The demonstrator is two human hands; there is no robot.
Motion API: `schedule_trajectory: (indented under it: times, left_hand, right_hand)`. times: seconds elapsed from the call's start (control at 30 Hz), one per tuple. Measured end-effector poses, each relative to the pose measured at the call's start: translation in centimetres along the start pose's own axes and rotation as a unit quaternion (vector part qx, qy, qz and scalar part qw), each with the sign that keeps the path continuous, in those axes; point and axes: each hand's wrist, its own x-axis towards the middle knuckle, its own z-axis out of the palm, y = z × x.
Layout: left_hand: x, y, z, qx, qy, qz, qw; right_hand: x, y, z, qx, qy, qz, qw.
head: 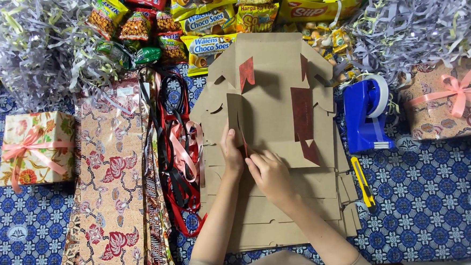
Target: The person folds a flat cardboard box along pre-cut lines, tucks flaps, and assembles it into a three-dimensional box. The hands manipulate the cardboard piece by hand without using tools.
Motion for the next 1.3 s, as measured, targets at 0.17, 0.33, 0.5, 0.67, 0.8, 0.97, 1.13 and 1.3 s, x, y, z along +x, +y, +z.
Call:
schedule_trajectory:
  times: [0.17, 0.33, 0.5, 0.67, 0.8, 0.97, 1.13, 1.3]
  left_hand:
    - [0.0, -0.2, -0.1, 0.005, -0.005, 0.002, 1.0]
    - [-0.2, 1.1, 0.5, 0.012, -0.015, 0.006, 1.0]
    - [-0.3, 0.8, 0.4, 0.03, -0.017, 0.019, 0.999]
    - [-0.2, 0.8, 0.3, 0.026, -0.031, 0.023, 0.999]
    - [-0.4, -0.8, 0.0, 0.03, -0.04, 0.026, 0.998]
    - [-0.1, 3.9, 1.3, 0.023, -0.055, 0.04, 0.997]
    - [0.2, 4.7, 1.5, 0.024, -0.069, 0.061, 0.995]
    - [0.2, 4.5, 1.4, 0.022, -0.075, 0.067, 0.995]
  right_hand:
    - [-0.3, 0.9, 0.8, -0.008, 0.002, -0.021, 1.0]
    - [-0.3, 1.1, 1.0, -0.015, -0.012, -0.014, 1.0]
    - [-0.2, 1.2, 1.5, -0.022, -0.009, -0.012, 1.0]
    - [0.0, 1.6, 2.0, -0.019, -0.003, -0.004, 1.0]
    - [0.2, 2.0, 2.4, -0.018, 0.0, 0.002, 1.0]
    - [0.1, 2.3, 2.9, -0.028, 0.007, 0.0, 1.0]
    - [0.1, 2.5, 3.4, -0.037, 0.022, -0.01, 0.999]
    - [0.1, 2.2, 3.5, -0.032, 0.035, -0.006, 0.999]
